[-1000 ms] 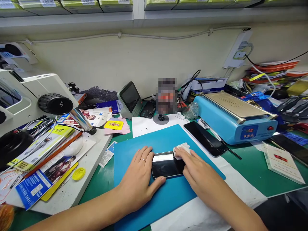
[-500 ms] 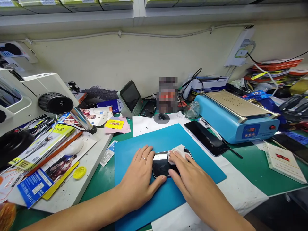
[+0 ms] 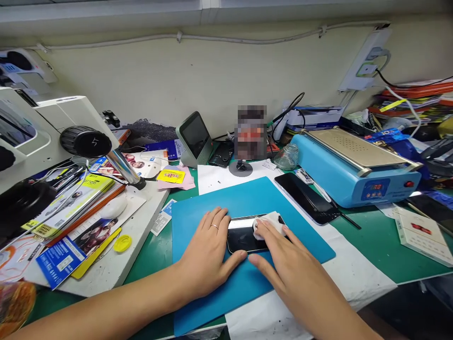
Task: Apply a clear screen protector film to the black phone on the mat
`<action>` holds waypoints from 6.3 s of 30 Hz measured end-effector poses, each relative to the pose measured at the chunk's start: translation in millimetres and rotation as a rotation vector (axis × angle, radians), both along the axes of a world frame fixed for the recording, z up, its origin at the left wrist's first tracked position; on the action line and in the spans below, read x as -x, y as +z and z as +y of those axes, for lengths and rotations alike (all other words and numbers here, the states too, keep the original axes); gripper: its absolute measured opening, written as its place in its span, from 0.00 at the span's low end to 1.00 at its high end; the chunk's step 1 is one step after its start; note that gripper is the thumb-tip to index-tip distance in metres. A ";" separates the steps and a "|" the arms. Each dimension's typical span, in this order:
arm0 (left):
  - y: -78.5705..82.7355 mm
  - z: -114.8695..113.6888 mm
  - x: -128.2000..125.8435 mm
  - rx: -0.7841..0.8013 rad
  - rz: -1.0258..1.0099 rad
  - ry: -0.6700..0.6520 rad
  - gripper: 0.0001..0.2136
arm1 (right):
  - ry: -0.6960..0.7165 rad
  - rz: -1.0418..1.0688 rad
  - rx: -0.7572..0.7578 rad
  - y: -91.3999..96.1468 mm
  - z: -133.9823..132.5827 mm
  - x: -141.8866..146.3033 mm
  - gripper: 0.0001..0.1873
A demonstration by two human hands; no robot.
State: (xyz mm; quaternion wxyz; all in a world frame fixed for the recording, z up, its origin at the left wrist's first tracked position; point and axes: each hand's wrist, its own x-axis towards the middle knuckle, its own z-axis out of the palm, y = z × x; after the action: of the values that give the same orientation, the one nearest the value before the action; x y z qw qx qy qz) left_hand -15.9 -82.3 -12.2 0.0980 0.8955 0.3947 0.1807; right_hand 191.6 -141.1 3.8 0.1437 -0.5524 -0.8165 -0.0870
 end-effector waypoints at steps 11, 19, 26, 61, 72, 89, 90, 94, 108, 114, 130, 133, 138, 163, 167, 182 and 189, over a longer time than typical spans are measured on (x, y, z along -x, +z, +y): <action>2.9 0.7 -0.5 0.018 0.009 -0.002 0.27 | 0.047 0.021 0.089 5.7 5.0 3.6 0.32; 4.7 0.4 0.4 0.019 0.021 0.005 0.28 | 0.050 -0.029 0.046 7.3 10.5 8.6 0.33; 4.6 -0.7 -0.4 0.012 0.026 0.030 0.30 | 0.123 -0.056 -0.024 -1.2 -8.6 15.7 0.34; -2.5 -0.2 -1.2 -0.004 0.013 0.002 0.29 | 0.347 0.052 0.109 13.5 -6.6 24.9 0.35; 2.4 0.1 0.7 0.049 0.062 0.003 0.34 | 0.195 -0.002 0.006 2.4 -28.3 -45.6 0.31; -0.8 0.5 -0.4 0.017 0.039 -0.002 0.29 | -0.098 0.112 0.108 -3.0 14.9 -35.2 0.30; -0.5 0.6 -0.3 0.015 0.039 -0.004 0.29 | -0.102 0.113 0.070 -6.0 12.6 -31.5 0.30; 0.5 0.9 -0.9 0.001 0.045 -0.012 0.30 | -0.065 0.084 -0.055 -15.3 3.0 -10.5 0.33; -2.3 1.0 0.6 0.001 0.015 -0.005 0.28 | 0.172 0.084 -0.024 -0.9 -0.2 29.2 0.31; -1.1 0.7 0.2 0.018 0.042 -0.009 0.31 | 0.116 0.123 -0.110 -11.1 -11.0 -4.2 0.20; 1.6 0.8 0.3 0.028 0.020 -0.011 0.30 | -0.059 0.623 -0.099 32.4 -20.6 -8.7 0.09; 2.2 1.3 -0.2 0.029 0.014 -0.014 0.30 | -0.149 0.721 -0.051 39.5 -20.2 -9.1 0.07; 1.5 0.3 -0.6 0.030 -0.007 -0.011 0.30 | -0.242 0.789 0.023 33.7 -11.8 -15.2 0.10; 13.5 -3.5 1.1 0.100 -0.548 -0.197 0.10 | -0.131 1.095 0.219 -1.1 -4.1 25.9 0.18; 16.1 -3.9 1.0 0.128 -0.568 -0.160 0.10 | -0.184 1.094 0.195 4.2 -7.4 17.4 0.18; 21.0 -5.3 6.6 0.110 -0.661 -0.380 0.07 | -0.195 1.105 0.463 4.7 -2.4 15.2 0.23; 22.7 -4.8 7.0 0.124 -0.654 -0.374 0.08 | -0.094 1.152 0.398 16.4 0.0 5.7 0.13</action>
State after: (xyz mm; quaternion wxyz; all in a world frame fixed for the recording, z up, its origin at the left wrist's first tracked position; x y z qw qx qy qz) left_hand -22.8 -87.1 10.5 0.3040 0.8395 0.1825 0.4118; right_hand 185.9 -141.1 20.3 0.4522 -0.5624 -0.5829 0.3735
